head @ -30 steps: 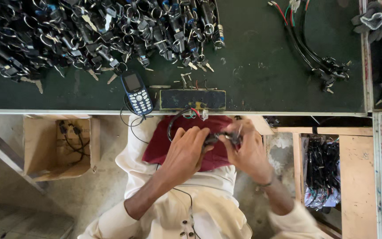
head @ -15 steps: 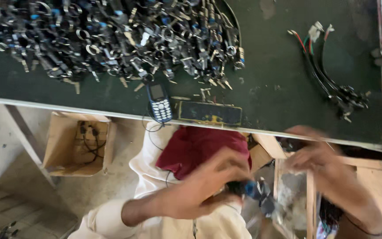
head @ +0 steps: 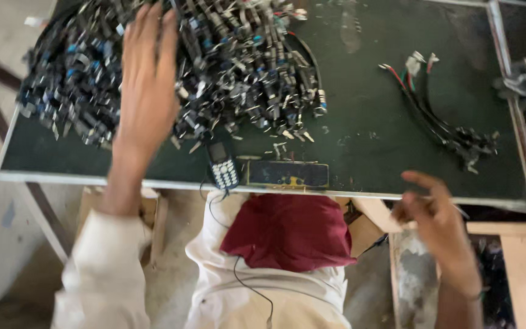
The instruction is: The person sits at a workbench and handles wire harnesses with connectors, joining connector pairs and plugging them into a small test board on the bench, then sets finished harnesses aside on the table. At the end the person picks up a red cloth and folds it on the bench.
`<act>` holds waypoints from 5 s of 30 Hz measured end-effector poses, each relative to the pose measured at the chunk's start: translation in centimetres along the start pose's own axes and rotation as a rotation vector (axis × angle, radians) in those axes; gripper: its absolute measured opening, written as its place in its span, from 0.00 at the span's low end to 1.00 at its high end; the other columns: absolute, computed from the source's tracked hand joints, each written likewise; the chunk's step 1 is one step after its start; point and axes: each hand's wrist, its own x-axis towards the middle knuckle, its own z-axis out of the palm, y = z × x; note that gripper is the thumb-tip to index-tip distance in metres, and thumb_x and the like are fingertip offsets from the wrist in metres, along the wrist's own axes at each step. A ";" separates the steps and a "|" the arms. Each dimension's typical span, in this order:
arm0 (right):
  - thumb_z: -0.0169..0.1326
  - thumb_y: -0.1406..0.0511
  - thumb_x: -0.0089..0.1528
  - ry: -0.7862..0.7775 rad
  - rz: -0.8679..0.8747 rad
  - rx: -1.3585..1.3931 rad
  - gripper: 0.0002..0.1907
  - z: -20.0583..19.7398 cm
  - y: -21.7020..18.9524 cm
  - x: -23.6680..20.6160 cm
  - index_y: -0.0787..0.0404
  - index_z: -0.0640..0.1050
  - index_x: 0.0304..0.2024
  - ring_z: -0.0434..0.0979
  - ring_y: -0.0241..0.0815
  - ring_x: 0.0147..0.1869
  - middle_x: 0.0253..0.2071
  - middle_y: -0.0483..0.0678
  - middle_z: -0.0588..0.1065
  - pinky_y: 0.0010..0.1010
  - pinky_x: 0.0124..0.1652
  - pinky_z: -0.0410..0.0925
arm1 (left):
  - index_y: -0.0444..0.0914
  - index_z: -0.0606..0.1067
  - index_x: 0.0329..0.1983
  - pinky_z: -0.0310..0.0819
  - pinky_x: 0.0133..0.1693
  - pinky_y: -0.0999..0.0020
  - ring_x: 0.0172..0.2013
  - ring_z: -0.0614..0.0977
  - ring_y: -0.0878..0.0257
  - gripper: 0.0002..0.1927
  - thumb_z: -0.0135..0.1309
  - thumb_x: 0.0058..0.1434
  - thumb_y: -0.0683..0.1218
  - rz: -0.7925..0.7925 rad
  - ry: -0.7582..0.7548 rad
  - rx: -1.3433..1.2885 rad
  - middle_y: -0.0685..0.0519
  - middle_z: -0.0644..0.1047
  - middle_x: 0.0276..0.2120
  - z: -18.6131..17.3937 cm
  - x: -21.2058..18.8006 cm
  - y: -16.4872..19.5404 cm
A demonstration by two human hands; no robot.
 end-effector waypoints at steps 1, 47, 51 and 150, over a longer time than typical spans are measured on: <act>0.51 0.63 0.71 0.052 0.006 0.070 0.19 -0.8 0.2 1.4 0.64 0.72 0.62 0.75 0.35 0.32 0.30 0.48 0.76 0.27 0.33 0.70 | 0.28 0.59 0.79 0.49 0.78 0.46 0.78 0.57 0.39 0.37 0.39 0.64 0.28 -0.058 0.012 -0.105 0.36 0.58 0.76 -0.1 -1.6 0.9; 0.60 0.70 0.64 0.100 -0.560 -0.263 0.13 14.4 -0.6 -2.4 0.59 0.80 0.52 0.77 0.39 0.54 0.54 0.52 0.74 0.30 0.49 0.71 | 0.34 0.76 0.48 0.70 0.21 0.75 0.23 0.76 0.71 0.14 0.45 0.74 0.48 -0.985 -0.390 -1.834 0.53 0.77 0.28 8.2 -16.8 22.0; 0.62 0.73 0.60 0.153 -0.704 -0.247 0.15 15.2 0.1 -4.6 0.54 0.80 0.48 0.74 0.39 0.47 0.49 0.55 0.72 0.29 0.44 0.70 | 0.34 0.75 0.46 0.72 0.22 0.75 0.26 0.79 0.69 0.11 0.48 0.72 0.47 -1.188 -0.483 -1.968 0.52 0.79 0.31 8.0 -17.4 22.1; 0.54 0.65 0.70 -0.007 0.185 0.720 0.07 18.9 2.0 -5.7 0.63 0.76 0.39 0.65 0.24 0.28 0.27 0.39 0.71 0.20 0.26 0.58 | 0.31 0.80 0.40 0.68 0.27 0.71 0.24 0.75 0.67 0.04 0.59 0.62 0.35 -0.825 -0.092 -1.147 0.51 0.77 0.25 4.8 -17.0 25.2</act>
